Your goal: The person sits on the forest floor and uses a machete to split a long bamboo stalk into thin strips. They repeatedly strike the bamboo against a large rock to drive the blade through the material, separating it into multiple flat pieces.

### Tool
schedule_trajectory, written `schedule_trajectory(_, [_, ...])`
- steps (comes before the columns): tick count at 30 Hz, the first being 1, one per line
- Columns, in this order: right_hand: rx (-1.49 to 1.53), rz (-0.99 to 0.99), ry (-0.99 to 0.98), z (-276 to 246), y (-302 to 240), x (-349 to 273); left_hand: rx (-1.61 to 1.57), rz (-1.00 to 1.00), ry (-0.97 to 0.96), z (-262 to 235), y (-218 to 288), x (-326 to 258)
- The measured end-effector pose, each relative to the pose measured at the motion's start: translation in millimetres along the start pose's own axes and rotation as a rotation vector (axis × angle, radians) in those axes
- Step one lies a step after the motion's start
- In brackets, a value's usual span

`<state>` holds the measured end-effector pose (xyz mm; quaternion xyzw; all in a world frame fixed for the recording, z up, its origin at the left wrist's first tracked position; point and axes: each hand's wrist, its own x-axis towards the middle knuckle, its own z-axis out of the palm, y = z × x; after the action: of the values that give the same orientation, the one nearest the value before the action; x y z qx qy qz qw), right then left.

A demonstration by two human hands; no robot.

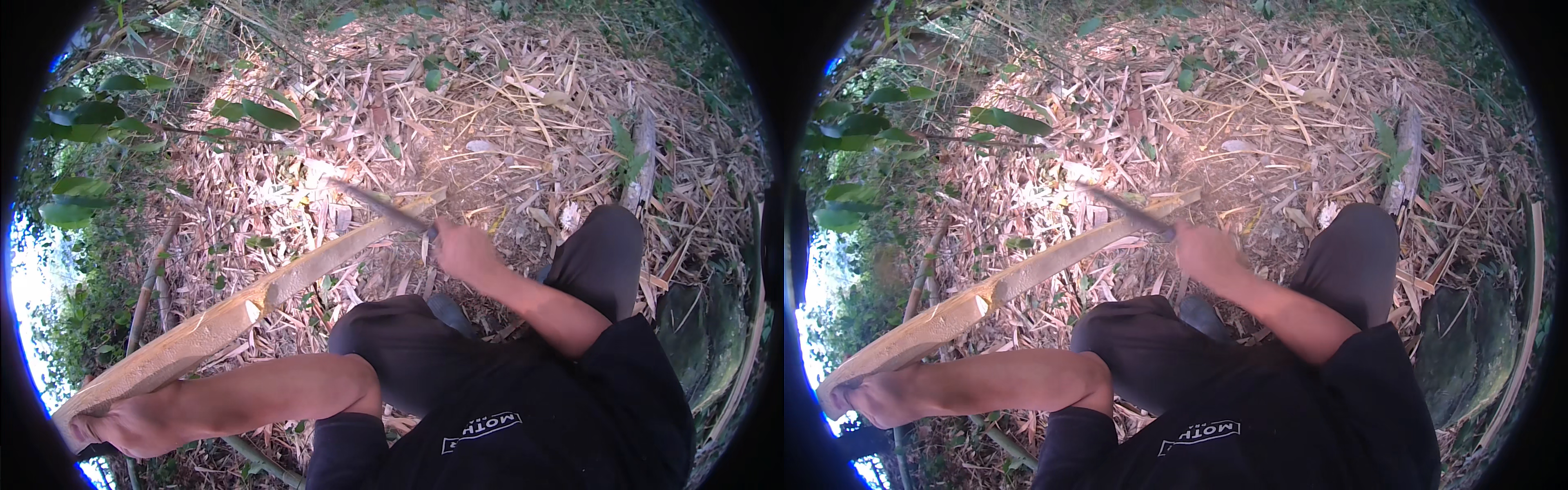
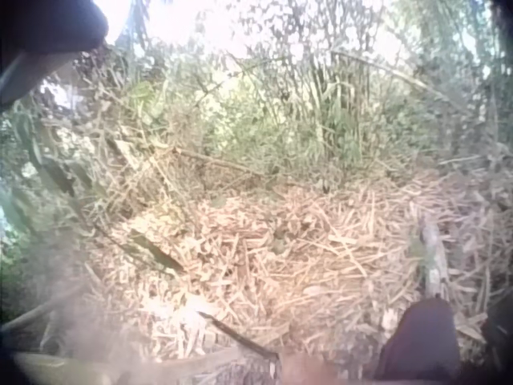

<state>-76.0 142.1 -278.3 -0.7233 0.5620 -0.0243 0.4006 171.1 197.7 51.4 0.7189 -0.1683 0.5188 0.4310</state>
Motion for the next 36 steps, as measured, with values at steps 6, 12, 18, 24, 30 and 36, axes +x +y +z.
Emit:
schedule_trajectory(6, [-0.052,0.165,-0.008,12.5,56.7,31.1,-0.126,0.05,-0.021,3.1,-3.5,-11.1])
schedule_trajectory(12, [-0.064,-0.007,-0.008,11.6,12.4,0.9,-0.34,-0.166,-0.055,6.9,13.4,-11.6])
schedule_trajectory(18, [-0.171,0.252,-0.068,36.1,117.6,51.5,-0.635,-0.108,-0.098,12.9,9.4,-16.5])
schedule_trajectory(24, [-0.138,0.185,-0.031,35.1,64.5,25.3,-0.631,-0.09,-0.14,18.9,-9.8,-6.0])
schedule_trajectory(30, [-0.066,0.347,0.001,55.7,137.1,58.0,-0.975,-0.178,-0.186,35.7,-27.5,1.9])
schedule_trajectory(36, [-0.15,0.315,0.02,56.1,75.6,33.2,-0.708,-0.061,-0.193,27.9,-4.8,-12.8])
